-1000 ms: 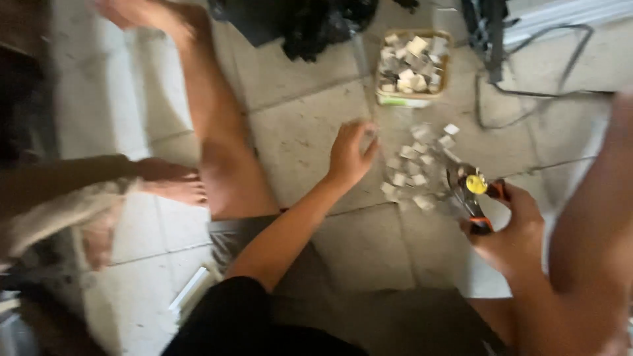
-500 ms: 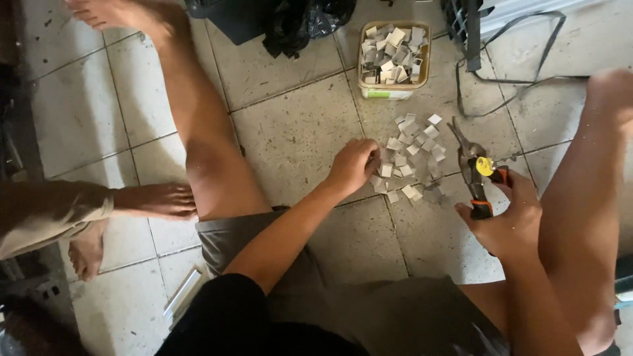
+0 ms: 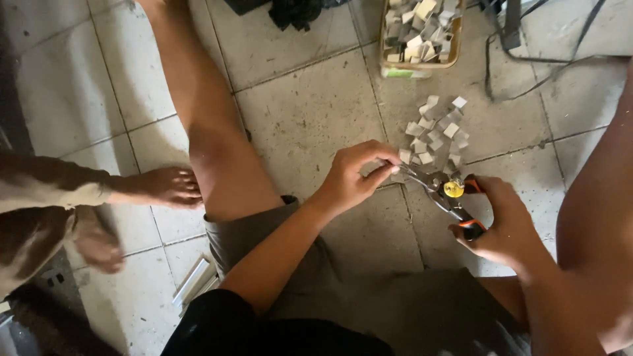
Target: Cutting small rectangular metal pieces using hand snips while sitting on the floor.
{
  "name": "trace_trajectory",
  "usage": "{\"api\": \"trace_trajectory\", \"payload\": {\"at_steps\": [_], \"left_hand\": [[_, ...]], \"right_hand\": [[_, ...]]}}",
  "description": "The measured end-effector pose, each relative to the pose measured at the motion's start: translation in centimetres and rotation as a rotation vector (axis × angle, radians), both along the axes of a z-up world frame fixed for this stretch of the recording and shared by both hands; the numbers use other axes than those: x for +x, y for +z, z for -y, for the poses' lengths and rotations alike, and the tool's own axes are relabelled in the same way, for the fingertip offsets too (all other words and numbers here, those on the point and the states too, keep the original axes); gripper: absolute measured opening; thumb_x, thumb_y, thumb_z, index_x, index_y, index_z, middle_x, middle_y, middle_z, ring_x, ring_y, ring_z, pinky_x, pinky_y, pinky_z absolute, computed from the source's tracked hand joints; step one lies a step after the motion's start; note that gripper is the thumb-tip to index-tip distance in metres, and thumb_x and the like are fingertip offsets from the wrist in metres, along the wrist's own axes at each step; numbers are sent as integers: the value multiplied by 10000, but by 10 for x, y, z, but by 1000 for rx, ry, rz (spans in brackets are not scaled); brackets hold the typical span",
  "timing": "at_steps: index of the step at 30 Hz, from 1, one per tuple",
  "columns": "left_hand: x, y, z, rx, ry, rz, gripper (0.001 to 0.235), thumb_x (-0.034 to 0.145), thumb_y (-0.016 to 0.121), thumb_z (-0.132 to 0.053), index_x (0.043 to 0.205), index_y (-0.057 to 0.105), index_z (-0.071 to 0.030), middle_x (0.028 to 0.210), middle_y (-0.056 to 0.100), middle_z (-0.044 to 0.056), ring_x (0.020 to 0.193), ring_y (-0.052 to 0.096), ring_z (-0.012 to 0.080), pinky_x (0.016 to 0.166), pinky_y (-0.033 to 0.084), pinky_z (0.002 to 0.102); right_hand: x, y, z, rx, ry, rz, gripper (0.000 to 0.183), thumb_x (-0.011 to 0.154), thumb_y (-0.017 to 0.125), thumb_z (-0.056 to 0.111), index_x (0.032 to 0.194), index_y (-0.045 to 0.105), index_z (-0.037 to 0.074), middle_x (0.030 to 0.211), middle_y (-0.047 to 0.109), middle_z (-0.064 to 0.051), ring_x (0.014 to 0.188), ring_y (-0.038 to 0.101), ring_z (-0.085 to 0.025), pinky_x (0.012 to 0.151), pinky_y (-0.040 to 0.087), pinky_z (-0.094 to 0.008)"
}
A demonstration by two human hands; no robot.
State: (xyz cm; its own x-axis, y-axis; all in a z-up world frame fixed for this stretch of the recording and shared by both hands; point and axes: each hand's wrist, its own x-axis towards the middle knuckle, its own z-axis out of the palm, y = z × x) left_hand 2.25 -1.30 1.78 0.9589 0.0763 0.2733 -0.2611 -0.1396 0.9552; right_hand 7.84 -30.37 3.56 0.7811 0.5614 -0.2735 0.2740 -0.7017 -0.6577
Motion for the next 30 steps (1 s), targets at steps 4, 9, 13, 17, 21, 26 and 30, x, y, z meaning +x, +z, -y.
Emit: {"api": "trace_trajectory", "payload": {"at_steps": [4, 9, 13, 17, 21, 26, 30], "left_hand": [[-2, 3, -9, -2, -44, -44, 277, 840, 753, 123, 1013, 655, -70, 1017, 727, 68, 876, 735, 174, 829, 623, 265], [-4, 7, -16, 18, -89, 2, 244, 854, 768, 69, 998, 658, -94, 974, 733, 29, 824, 723, 154, 759, 598, 268], [-6, -2, -16, -7, -98, -37, 240, 857, 768, 72, 1013, 674, -85, 995, 739, 56, 862, 747, 160, 786, 609, 253], [1, 2, -18, -115, -87, -49, 233, 852, 726, 118, 1007, 676, -49, 988, 717, 57, 860, 709, 158, 830, 599, 262], [53, -8, -14, 137, -22, 105, 80, 941, 664, -32, 945, 629, -103, 835, 698, 38, 733, 660, 149, 701, 575, 270], [153, -22, -23, 329, 252, 202, 201, 887, 681, 0, 999, 604, -149, 963, 694, 23, 872, 673, 176, 784, 583, 326], [164, -25, -29, 480, 332, 45, 364, 794, 734, 15, 1105, 638, -148, 1116, 687, 33, 1026, 690, 229, 930, 556, 365]], "right_hand": [[0, 2, -7, -112, 31, 26, 893, 465, 900, 99, 1308, 606, 67, 1230, 655, -122, 1158, 589, -325, 961, 474, -419], [0, -7, -6, -41, 103, 291, 646, 503, 764, -1, 1141, 668, -1, 1013, 688, -167, 887, 618, -361, 800, 468, -402], [-5, -22, 7, -74, 107, 345, 655, 500, 776, 34, 1147, 677, 22, 1021, 705, -145, 902, 652, -329, 783, 505, -384], [-8, -9, 3, 168, -74, 324, 376, 685, 794, -83, 1042, 676, -89, 867, 698, -162, 669, 626, -226, 616, 513, -318], [-1, 3, 7, 41, -280, 415, 494, 735, 772, -43, 1226, 729, -70, 1087, 737, -161, 869, 681, -250, 770, 528, -330], [11, -7, 14, 11, -312, 433, 561, 689, 795, 1, 1240, 718, -69, 1072, 728, -165, 799, 652, -263, 695, 507, -338], [16, -12, 14, 112, -217, 425, 614, 629, 788, -11, 1223, 668, -107, 1099, 709, -202, 936, 683, -299, 811, 522, -360]]}}
